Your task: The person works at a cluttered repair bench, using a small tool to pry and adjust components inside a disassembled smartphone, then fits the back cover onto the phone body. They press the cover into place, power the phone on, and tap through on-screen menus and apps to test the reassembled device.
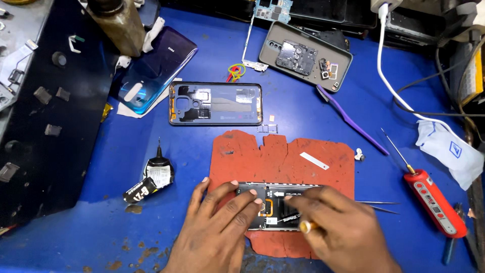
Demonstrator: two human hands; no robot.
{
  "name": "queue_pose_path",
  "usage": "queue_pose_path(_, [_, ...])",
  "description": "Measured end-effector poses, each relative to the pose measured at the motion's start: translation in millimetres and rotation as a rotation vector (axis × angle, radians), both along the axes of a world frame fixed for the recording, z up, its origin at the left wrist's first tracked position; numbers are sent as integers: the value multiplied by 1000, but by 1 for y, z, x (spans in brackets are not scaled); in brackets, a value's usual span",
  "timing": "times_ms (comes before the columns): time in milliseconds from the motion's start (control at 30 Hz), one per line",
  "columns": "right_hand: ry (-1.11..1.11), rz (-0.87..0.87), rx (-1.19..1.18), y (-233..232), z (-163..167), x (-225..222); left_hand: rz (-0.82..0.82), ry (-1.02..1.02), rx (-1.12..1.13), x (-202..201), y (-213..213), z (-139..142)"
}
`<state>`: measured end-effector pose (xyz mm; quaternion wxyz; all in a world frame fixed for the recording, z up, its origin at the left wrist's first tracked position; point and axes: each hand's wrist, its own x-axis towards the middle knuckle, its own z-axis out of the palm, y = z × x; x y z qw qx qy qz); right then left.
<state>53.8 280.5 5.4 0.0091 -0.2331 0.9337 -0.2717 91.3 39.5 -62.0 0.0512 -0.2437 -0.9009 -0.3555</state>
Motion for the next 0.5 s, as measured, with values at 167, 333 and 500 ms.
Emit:
queue_pose_path(167, [-36, -213, -25, 5, 8, -6, 2, 14, 5, 1, 1, 0])
queue_pose_path(333, [2, -289, 34, 12, 13, -16, -20, 0, 15, 0, 3, 3])
queue_pose_path(500, [-4, -323, 137, 20, 15, -24, -22, -41, 18, 0, 4, 7])
